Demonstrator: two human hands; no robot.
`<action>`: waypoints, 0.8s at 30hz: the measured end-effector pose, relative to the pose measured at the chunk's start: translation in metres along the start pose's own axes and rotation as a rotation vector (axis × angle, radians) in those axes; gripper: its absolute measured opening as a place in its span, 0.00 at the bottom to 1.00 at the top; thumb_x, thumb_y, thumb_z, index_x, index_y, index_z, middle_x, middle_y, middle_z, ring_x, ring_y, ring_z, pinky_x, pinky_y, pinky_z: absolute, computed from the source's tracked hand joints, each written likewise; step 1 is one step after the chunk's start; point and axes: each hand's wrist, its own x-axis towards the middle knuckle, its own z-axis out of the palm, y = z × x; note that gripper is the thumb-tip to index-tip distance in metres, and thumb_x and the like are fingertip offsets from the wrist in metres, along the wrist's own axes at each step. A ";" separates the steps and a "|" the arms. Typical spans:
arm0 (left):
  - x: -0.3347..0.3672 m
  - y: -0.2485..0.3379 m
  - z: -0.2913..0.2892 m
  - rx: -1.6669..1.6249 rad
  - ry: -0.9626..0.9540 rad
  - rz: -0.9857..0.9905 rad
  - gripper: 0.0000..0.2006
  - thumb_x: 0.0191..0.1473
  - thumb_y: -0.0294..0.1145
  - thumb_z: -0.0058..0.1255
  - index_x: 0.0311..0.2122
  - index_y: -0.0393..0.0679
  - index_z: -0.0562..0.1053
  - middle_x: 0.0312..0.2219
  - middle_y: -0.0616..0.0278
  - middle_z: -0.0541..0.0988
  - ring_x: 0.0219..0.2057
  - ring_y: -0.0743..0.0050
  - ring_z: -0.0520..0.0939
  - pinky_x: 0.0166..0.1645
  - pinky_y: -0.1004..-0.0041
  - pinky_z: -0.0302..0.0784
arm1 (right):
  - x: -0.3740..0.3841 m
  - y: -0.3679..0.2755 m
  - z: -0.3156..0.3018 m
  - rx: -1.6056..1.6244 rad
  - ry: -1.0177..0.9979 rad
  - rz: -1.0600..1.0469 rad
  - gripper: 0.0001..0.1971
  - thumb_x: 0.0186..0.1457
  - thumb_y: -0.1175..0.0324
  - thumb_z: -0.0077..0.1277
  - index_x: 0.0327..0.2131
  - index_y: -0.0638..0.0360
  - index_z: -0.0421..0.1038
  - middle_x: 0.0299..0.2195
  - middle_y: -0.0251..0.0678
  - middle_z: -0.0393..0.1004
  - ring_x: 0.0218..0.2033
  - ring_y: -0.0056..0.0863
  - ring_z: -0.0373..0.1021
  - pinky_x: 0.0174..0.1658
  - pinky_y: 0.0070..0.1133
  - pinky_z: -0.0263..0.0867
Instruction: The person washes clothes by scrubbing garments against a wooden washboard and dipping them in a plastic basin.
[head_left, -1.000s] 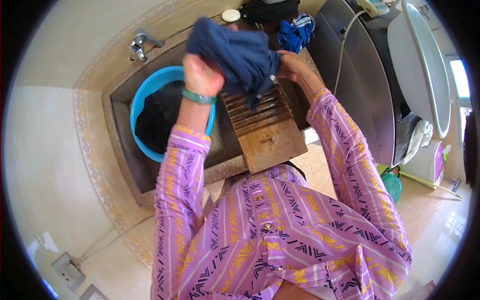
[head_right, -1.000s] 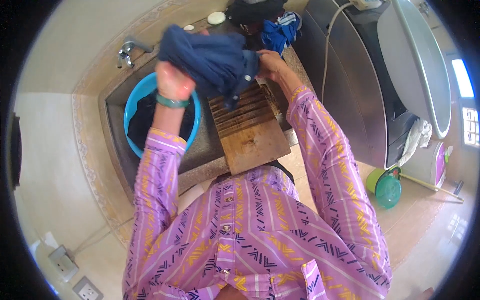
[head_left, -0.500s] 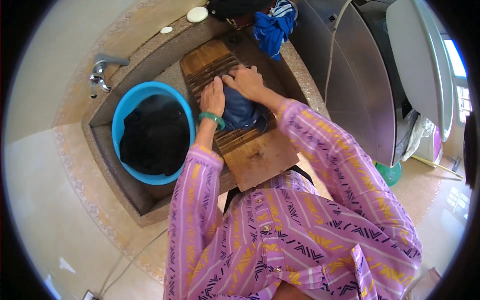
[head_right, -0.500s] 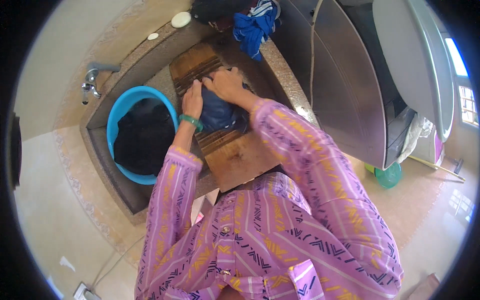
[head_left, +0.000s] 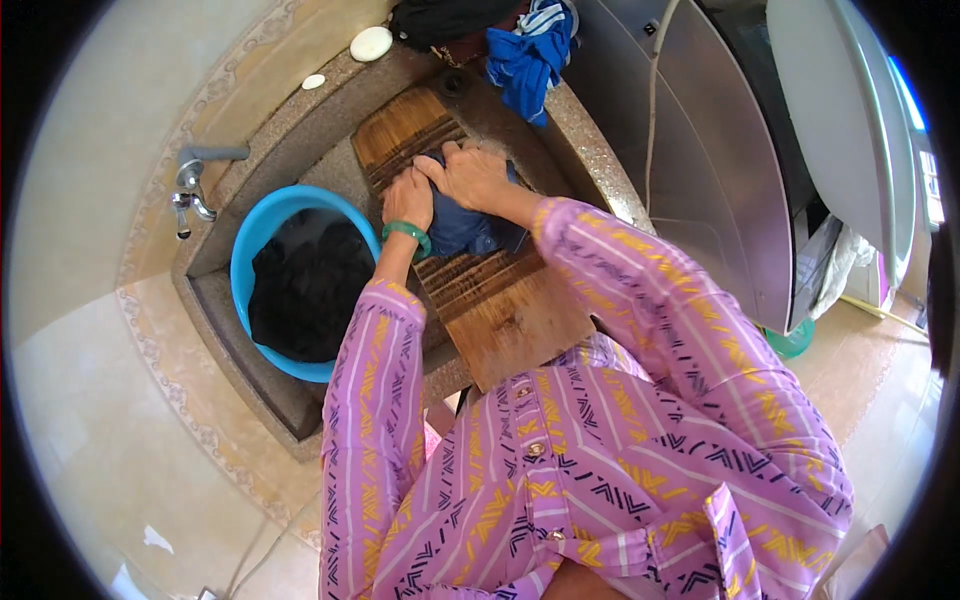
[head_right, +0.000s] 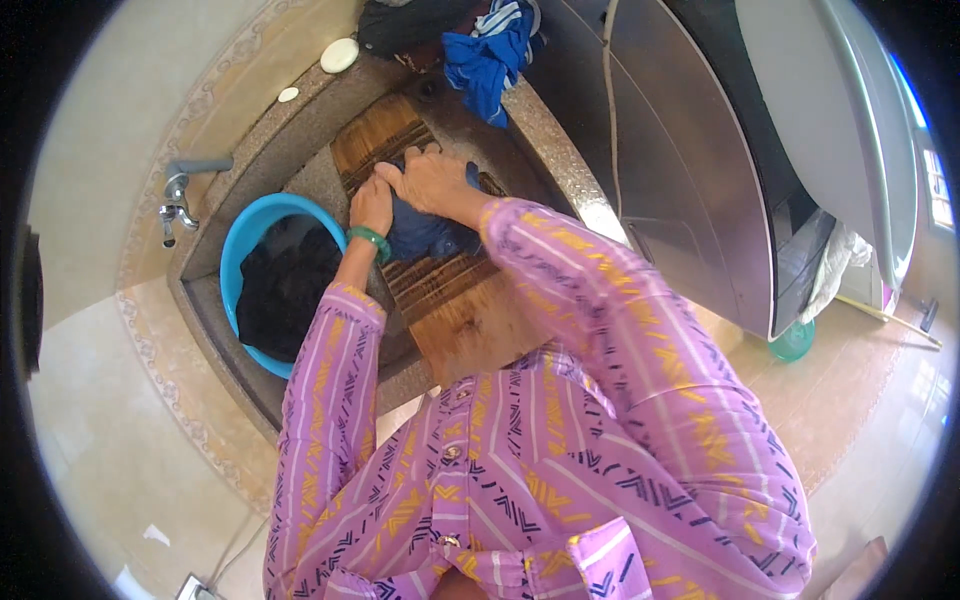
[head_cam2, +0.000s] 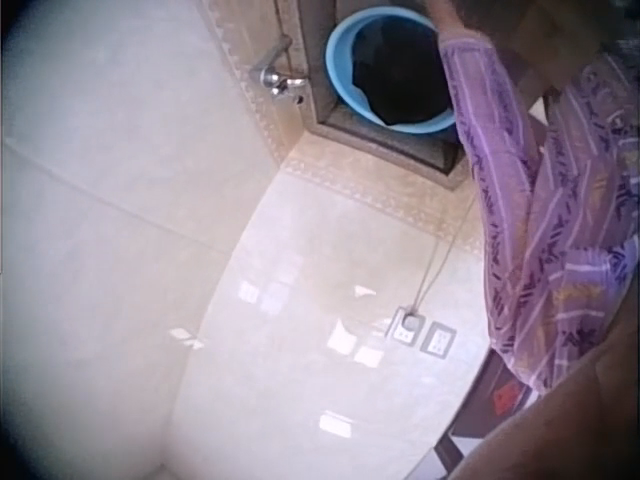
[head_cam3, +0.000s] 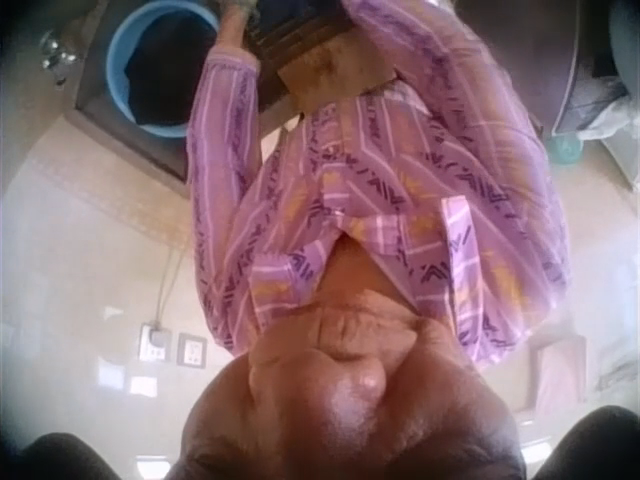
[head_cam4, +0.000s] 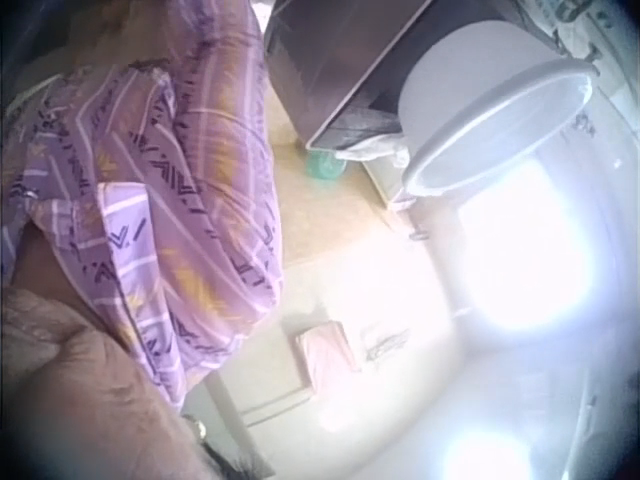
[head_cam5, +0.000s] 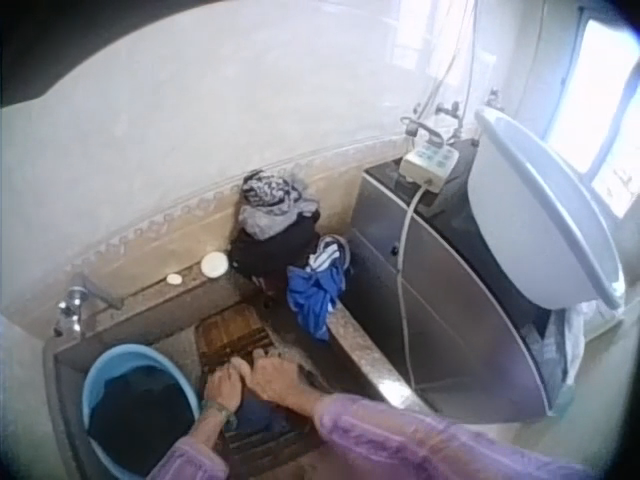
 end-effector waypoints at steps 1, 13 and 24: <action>-0.020 0.028 -0.008 -0.173 -0.069 0.046 0.19 0.58 0.39 0.31 0.37 0.36 0.72 0.42 0.42 0.73 0.42 0.38 0.71 0.45 0.53 0.66 | -0.021 0.010 -0.019 0.053 0.025 -0.035 0.30 0.55 0.41 0.33 0.41 0.58 0.70 0.38 0.48 0.72 0.42 0.48 0.67 0.48 0.42 0.59; 0.004 0.025 -0.001 -0.088 0.547 0.022 0.20 0.58 0.44 0.30 0.37 0.37 0.71 0.34 0.42 0.74 0.40 0.42 0.73 0.45 0.56 0.65 | 0.029 -0.002 0.010 -0.142 0.131 -0.158 0.24 0.56 0.49 0.34 0.40 0.58 0.72 0.42 0.49 0.70 0.47 0.46 0.64 0.47 0.50 0.53; -0.051 0.005 0.007 -0.213 0.170 0.371 0.14 0.55 0.36 0.32 0.35 0.37 0.67 0.40 0.46 0.69 0.43 0.47 0.68 0.48 0.56 0.61 | -0.023 0.017 0.009 -0.058 0.211 -0.460 0.10 0.48 0.66 0.39 0.25 0.60 0.68 0.29 0.45 0.69 0.31 0.46 0.67 0.35 0.44 0.59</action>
